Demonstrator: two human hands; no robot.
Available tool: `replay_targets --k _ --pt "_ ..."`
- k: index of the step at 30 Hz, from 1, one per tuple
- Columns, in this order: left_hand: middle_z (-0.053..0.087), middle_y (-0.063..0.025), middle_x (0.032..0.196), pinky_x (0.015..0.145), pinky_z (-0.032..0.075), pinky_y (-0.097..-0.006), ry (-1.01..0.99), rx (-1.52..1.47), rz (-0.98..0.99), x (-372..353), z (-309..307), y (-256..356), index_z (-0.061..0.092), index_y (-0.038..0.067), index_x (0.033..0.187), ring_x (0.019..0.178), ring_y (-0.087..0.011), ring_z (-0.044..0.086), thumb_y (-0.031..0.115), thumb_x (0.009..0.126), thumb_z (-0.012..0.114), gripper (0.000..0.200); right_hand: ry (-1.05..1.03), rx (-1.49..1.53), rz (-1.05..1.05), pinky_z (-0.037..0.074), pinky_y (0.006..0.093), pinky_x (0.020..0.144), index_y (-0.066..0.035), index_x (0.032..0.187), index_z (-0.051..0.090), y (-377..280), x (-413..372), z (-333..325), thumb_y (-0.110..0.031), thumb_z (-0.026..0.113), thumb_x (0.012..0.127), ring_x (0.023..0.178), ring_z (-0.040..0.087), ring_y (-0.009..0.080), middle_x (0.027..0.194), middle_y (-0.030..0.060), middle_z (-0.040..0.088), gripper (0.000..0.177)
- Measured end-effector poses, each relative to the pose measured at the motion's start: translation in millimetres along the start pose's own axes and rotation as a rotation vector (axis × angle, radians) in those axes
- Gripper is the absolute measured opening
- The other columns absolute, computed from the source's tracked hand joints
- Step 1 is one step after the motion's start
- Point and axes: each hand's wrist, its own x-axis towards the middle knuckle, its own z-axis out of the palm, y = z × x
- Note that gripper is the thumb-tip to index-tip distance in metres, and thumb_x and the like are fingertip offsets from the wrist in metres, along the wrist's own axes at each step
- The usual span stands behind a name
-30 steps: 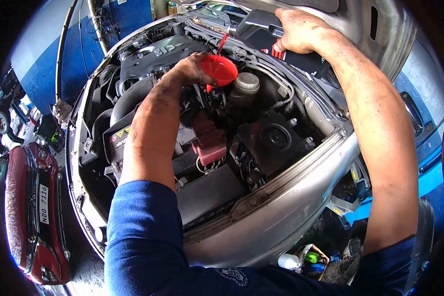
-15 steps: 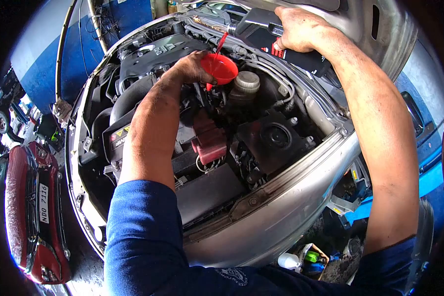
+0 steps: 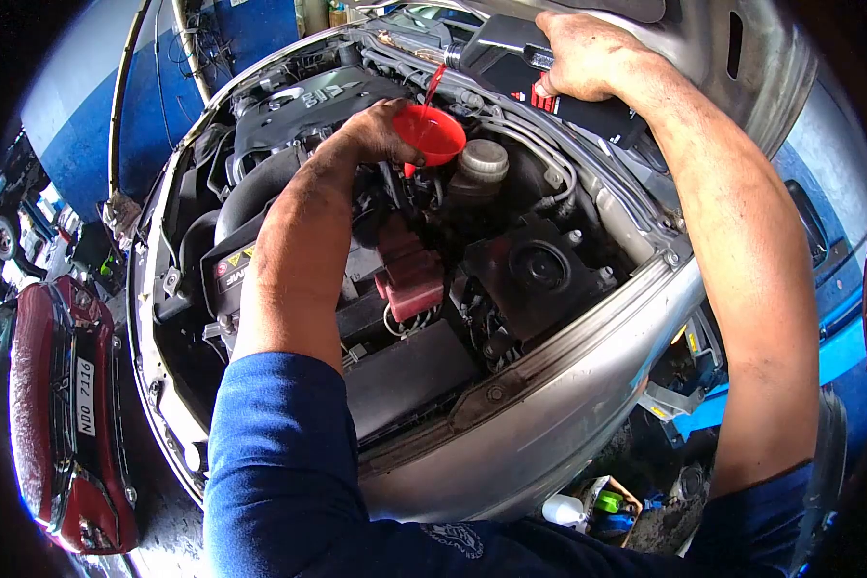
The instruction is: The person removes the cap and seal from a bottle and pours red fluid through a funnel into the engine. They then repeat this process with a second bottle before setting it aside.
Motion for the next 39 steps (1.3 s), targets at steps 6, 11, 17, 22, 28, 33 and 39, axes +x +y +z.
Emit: replay_targets --k 6,11,17,22,28,33,39 --pt "0.056 -0.0209 0.144 0.113 0.044 -0.0370 -0.003 -0.004 0.007 -1 -1 2 0.046 0.000 0.150 0.134 -0.0313 0.054 0.046 0.046 0.092 0.123 -0.041 0.004 -0.001 0.053 0.0432 0.101 0.000 0.132 0.059 -3 -1 -5 -0.030 0.087 0.078 0.115 0.068 0.0316 0.121 0.0213 0.070 0.068" --pt "0.062 -0.0180 0.133 0.106 0.049 -0.0373 0.054 0.045 0.060 6 5 -11 0.052 0.000 0.144 0.123 -0.0281 0.059 0.038 0.047 0.093 0.111 -0.058 0.006 -0.001 0.053 0.0436 0.101 0.000 0.131 0.060 -4 -1 -7 -0.030 0.087 0.078 0.116 0.068 0.0321 0.120 0.0207 0.070 0.066" --pt "0.066 -0.0159 0.125 0.102 0.051 -0.0361 0.125 0.043 0.105 3 6 -9 0.058 0.000 0.136 0.117 -0.0266 0.063 0.035 0.046 0.093 0.103 -0.051 -0.016 -0.026 0.053 0.0450 0.099 0.000 0.127 0.061 -3 -1 -11 -0.032 0.086 0.080 0.116 0.067 0.0334 0.119 0.0204 0.070 0.063" --pt "0.065 -0.0157 0.127 0.104 0.049 -0.0376 0.111 0.071 0.104 1 3 -5 0.057 0.001 0.138 0.120 -0.0272 0.061 0.035 0.045 0.092 0.105 -0.247 0.056 0.014 0.057 0.0422 0.091 0.000 0.116 0.072 -7 -16 -42 -0.024 0.074 0.084 0.108 0.072 0.0308 0.116 0.0208 0.073 0.040" --pt "0.065 -0.0144 0.129 0.105 0.049 -0.0383 0.113 0.098 0.085 0 2 -1 0.057 0.003 0.138 0.121 -0.0264 0.061 0.032 0.046 0.093 0.103 -0.226 0.025 0.047 0.057 0.0423 0.090 0.000 0.114 0.073 -9 -8 -33 -0.022 0.073 0.083 0.107 0.072 0.0312 0.115 0.0204 0.073 0.038" --pt "0.065 -0.0143 0.129 0.105 0.049 -0.0394 0.104 0.017 0.054 1 4 -3 0.058 0.003 0.137 0.120 -0.0261 0.061 0.030 0.045 0.094 0.102 -0.223 0.058 0.018 0.057 0.0420 0.091 -0.002 0.115 0.073 -6 -14 -38 -0.022 0.072 0.083 0.109 0.071 0.0302 0.116 0.0191 0.073 0.038" --pt "0.065 -0.0149 0.129 0.105 0.049 -0.0390 0.063 0.060 0.052 2 1 -2 0.057 0.002 0.139 0.120 -0.0261 0.062 0.030 0.048 0.094 0.103 -0.219 0.016 0.052 0.057 0.0416 0.091 -0.003 0.113 0.074 -11 -10 -32 -0.022 0.072 0.083 0.109 0.071 0.0299 0.116 0.0185 0.073 0.036"
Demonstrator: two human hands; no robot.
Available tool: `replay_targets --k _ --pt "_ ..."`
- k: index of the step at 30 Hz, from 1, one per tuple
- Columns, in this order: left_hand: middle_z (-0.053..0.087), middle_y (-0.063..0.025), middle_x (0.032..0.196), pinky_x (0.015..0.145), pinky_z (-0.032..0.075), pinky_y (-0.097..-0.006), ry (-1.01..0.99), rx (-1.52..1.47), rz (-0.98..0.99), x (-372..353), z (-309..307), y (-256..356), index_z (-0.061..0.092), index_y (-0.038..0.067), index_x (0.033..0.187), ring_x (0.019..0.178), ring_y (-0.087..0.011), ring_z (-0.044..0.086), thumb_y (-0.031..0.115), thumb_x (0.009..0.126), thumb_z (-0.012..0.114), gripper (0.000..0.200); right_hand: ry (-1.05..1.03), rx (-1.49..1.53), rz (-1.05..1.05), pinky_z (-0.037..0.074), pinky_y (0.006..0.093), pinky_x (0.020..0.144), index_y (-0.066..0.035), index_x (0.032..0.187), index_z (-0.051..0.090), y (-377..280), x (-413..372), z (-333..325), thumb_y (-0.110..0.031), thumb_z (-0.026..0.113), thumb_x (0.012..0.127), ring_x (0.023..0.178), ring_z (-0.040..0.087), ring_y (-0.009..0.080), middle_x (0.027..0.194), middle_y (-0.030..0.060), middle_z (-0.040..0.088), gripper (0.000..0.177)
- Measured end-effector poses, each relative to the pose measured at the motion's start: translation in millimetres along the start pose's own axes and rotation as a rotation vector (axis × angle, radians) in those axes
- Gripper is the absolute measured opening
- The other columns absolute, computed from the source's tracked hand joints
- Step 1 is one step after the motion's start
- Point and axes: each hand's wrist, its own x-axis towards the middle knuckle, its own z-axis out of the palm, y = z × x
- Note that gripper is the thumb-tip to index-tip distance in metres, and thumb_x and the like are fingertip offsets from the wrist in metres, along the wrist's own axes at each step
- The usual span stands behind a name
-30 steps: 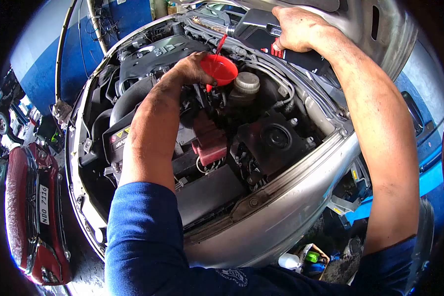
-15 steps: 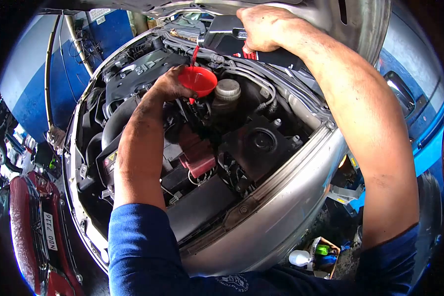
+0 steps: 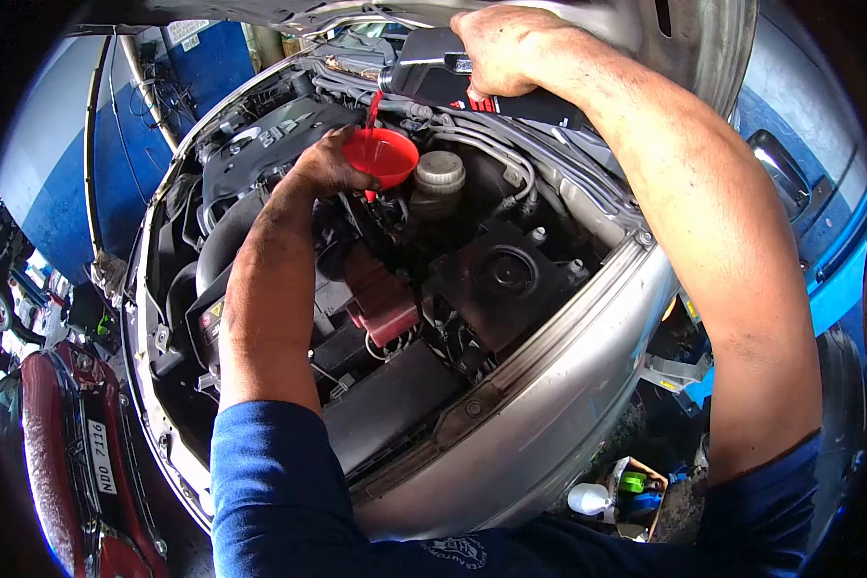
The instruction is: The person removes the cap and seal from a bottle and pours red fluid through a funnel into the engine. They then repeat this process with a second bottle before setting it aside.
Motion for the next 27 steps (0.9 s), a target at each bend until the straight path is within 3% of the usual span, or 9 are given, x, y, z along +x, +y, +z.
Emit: replay_targets --k 2,9,18,20,27 --pt "0.061 -0.0201 0.135 0.109 0.046 -0.0396 -0.039 -0.029 0.020 0 -1 -2 0.056 0.002 0.139 0.128 -0.0320 0.058 0.046 0.047 0.092 0.108 -0.004 -0.006 0.002 0.057 0.0415 0.091 -0.003 0.113 0.074 0 0 0 -0.023 0.072 0.083 0.109 0.071 0.0298 0.116 0.0183 0.074 0.036" --pt "0.061 -0.0204 0.134 0.109 0.047 -0.0402 0.016 0.030 0.013 -7 -4 9 0.056 0.002 0.139 0.127 -0.0328 0.058 0.047 0.046 0.092 0.109 0.000 -0.024 0.000 0.057 0.0417 0.091 -0.003 0.111 0.075 0 2 3 -0.024 0.072 0.083 0.108 0.071 0.0295 0.114 0.0180 0.074 0.035" --pt "0.059 -0.0215 0.139 0.111 0.045 -0.0390 -0.035 -0.050 -0.003 2 3 -5 0.051 0.001 0.145 0.131 -0.0320 0.056 0.045 0.046 0.091 0.116 -0.003 -0.050 -0.020 0.057 0.0423 0.089 -0.002 0.109 0.075 1 5 5 -0.023 0.071 0.083 0.106 0.072 0.0309 0.113 0.0195 0.074 0.034" --pt "0.068 -0.0110 0.124 0.102 0.051 -0.0373 0.041 -0.050 0.025 2 5 -8 0.060 0.004 0.136 0.117 -0.0235 0.063 0.024 0.049 0.094 0.095 -0.001 -0.044 -0.018 0.057 0.0423 0.089 -0.002 0.109 0.075 1 5 7 -0.023 0.071 0.083 0.106 0.072 0.0309 0.113 0.0196 0.074 0.034" --pt "0.065 -0.0138 0.130 0.104 0.050 -0.0373 0.017 0.000 -0.020 -7 -4 13 0.057 0.002 0.139 0.120 -0.0256 0.062 0.029 0.046 0.093 0.103 0.008 -0.040 -0.014 0.057 0.0425 0.089 -0.001 0.109 0.075 0 7 8 -0.022 0.073 0.081 0.105 0.072 0.0307 0.112 0.0194 0.074 0.035"
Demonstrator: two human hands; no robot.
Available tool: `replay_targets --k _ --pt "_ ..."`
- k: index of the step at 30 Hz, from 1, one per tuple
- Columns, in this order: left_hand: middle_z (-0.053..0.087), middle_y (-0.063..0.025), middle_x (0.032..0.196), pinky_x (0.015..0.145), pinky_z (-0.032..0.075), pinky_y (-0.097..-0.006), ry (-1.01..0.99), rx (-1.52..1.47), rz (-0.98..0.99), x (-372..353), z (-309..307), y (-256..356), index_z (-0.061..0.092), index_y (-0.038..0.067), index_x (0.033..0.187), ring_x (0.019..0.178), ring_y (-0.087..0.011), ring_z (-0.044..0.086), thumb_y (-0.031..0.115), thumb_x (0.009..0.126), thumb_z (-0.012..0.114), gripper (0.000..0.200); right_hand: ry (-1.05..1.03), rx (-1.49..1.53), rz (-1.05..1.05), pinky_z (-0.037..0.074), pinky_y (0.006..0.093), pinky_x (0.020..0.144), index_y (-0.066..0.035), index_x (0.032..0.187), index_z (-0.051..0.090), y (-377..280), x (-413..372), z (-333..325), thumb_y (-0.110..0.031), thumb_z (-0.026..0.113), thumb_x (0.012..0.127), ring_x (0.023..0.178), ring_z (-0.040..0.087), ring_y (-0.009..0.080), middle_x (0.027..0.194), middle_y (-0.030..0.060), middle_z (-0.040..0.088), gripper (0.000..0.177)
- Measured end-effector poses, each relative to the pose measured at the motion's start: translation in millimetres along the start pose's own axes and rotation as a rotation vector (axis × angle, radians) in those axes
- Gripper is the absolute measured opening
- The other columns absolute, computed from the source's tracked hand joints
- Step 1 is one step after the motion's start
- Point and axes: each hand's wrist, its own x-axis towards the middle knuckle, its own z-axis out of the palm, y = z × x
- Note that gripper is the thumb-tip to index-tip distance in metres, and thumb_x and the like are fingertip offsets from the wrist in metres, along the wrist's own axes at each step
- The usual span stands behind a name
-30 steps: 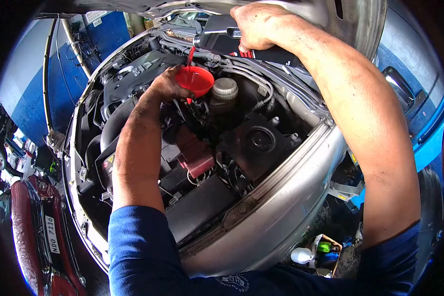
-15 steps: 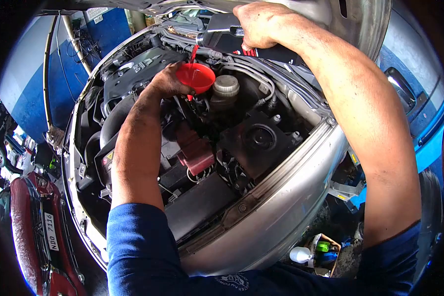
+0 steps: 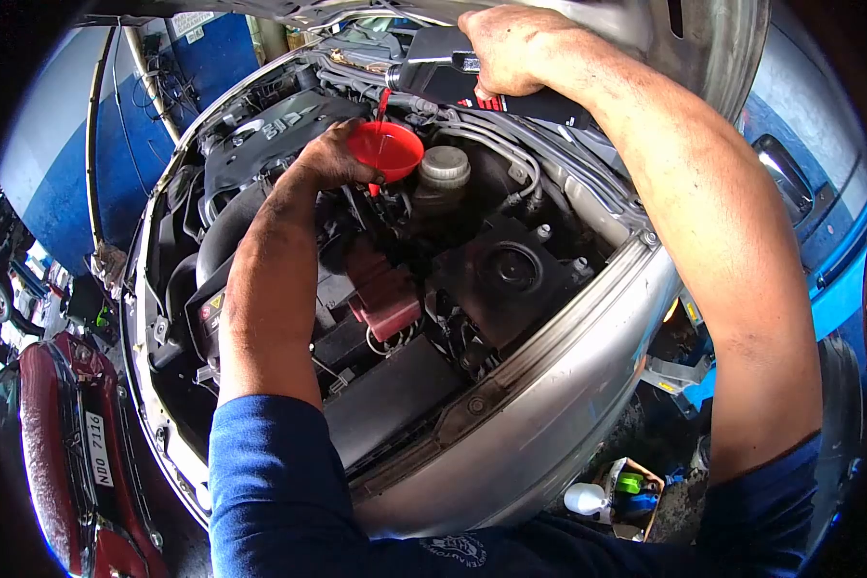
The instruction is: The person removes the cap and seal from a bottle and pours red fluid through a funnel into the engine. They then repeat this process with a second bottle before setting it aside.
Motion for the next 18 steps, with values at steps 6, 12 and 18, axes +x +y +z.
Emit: replay_targets --k 6,12,18 --pt "0.061 -0.0206 0.135 0.109 0.046 -0.0393 -0.018 0.015 0.016 -1 -1 -1 0.056 0.002 0.140 0.128 -0.0320 0.058 0.044 0.048 0.092 0.108 -0.007 -0.015 -0.062 0.058 0.0427 0.088 -0.002 0.109 0.075 1 -3 -3 -0.024 0.074 0.080 0.104 0.072 0.0303 0.111 0.0186 0.075 0.036" --pt "0.064 -0.0136 0.131 0.103 0.051 -0.0380 0.002 -0.018 -0.001 3 3 -6 0.057 0.005 0.140 0.121 -0.0257 0.062 0.029 0.045 0.093 0.104 -0.032 -0.041 -0.033 0.057 0.0426 0.089 -0.002 0.110 0.075 -4 0 -4 -0.025 0.074 0.081 0.105 0.072 0.0304 0.112 0.0181 0.075 0.037" --pt "0.066 -0.0119 0.127 0.101 0.051 -0.0384 0.025 -0.022 0.036 3 4 -9 0.061 0.005 0.134 0.116 -0.0246 0.064 0.028 0.045 0.093 0.097 -0.069 -0.008 -0.042 0.052 0.0445 0.100 -0.006 0.112 0.075 -5 -4 -5 -0.026 0.070 0.087 0.111 0.069 0.0290 0.117 0.0150 0.073 0.032"
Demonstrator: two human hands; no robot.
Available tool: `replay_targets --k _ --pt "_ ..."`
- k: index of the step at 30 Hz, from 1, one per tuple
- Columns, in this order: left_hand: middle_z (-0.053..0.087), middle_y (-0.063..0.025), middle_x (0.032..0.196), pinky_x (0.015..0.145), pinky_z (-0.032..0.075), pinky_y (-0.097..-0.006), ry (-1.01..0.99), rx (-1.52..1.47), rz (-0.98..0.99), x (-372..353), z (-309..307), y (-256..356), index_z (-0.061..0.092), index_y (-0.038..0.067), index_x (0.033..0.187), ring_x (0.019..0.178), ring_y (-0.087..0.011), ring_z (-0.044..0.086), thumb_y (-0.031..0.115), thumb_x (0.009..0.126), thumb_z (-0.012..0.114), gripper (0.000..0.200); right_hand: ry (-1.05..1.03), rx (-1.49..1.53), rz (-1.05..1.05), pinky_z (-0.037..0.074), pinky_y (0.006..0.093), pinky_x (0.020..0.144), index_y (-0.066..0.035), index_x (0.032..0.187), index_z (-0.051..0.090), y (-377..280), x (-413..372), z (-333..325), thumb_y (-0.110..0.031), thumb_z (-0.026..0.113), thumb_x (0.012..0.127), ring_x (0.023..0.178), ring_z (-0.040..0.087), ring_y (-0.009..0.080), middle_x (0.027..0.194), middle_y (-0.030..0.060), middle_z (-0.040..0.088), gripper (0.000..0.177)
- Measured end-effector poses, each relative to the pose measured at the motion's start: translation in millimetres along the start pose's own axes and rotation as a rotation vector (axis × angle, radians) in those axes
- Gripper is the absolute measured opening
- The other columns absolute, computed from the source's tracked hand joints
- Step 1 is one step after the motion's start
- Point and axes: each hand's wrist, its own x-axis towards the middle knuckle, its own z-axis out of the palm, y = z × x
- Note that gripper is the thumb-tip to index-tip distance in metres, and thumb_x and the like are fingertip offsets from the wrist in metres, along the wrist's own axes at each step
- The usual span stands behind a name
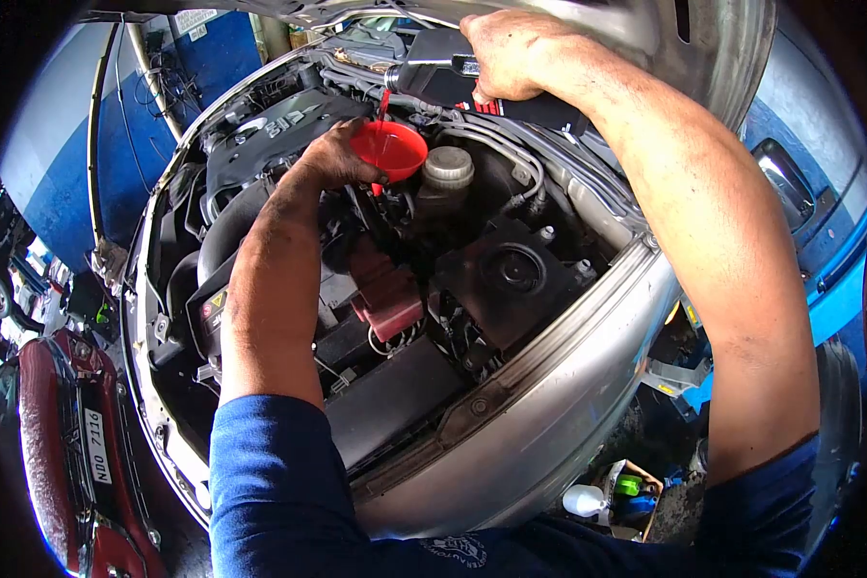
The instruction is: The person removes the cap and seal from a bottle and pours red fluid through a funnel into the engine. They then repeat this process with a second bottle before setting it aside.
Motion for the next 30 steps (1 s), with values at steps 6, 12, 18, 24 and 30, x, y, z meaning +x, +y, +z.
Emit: replay_targets --k 6,12,18,24,30 --pt "0.063 -0.0152 0.134 0.105 0.050 -0.0378 -0.023 0.008 -0.042 -3 -4 8 0.055 0.002 0.141 0.123 -0.0263 0.061 0.033 0.044 0.093 0.109 0.138 0.039 -0.029 0.054 0.0444 0.097 -0.002 0.131 0.059 -2 21 28 -0.029 0.084 0.081 0.116 0.067 0.0335 0.118 0.0192 0.071 0.062" --pt "0.054 -0.0198 0.145 0.113 0.044 -0.0384 -0.016 0.070 -0.037 1 -3 4 0.048 -0.001 0.147 0.135 -0.0302 0.052 0.040 0.044 0.092 0.120 0.139 -0.002 -0.025 0.055 0.0442 0.097 -0.003 0.137 0.055 -12 20 34 -0.027 0.084 0.082 0.115 0.068 0.0329 0.119 0.0178 0.071 0.067" --pt "0.052 -0.0221 0.146 0.116 0.041 -0.0378 -0.031 0.123 -0.054 -3 -5 9 0.046 -0.002 0.149 0.137 -0.0323 0.051 0.048 0.047 0.089 0.122 0.119 -0.031 -0.043 0.055 0.0445 0.097 -0.004 0.141 0.053 -15 24 37 -0.027 0.084 0.082 0.115 0.068 0.0319 0.120 0.0168 0.071 0.071" --pt "0.054 -0.0215 0.144 0.115 0.042 -0.0383 -0.041 0.065 -0.039 -5 -6 11 0.049 -0.001 0.147 0.134 -0.0325 0.053 0.048 0.047 0.089 0.118 0.100 -0.007 -0.011 0.055 0.0443 0.097 -0.007 0.143 0.053 -16 17 32 -0.026 0.084 0.082 0.116 0.068 0.0315 0.121 0.0156 0.071 0.071" --pt "0.054 -0.0218 0.144 0.115 0.042 -0.0390 -0.071 0.104 -0.048 -6 -10 17 0.050 0.000 0.146 0.135 -0.0325 0.053 0.048 0.048 0.089 0.116 0.138 -0.044 -0.023 0.056 0.0445 0.097 -0.008 0.141 0.054 -14 20 38 -0.025 0.085 0.081 0.117 0.067 0.0314 0.122 0.0148 0.071 0.070"
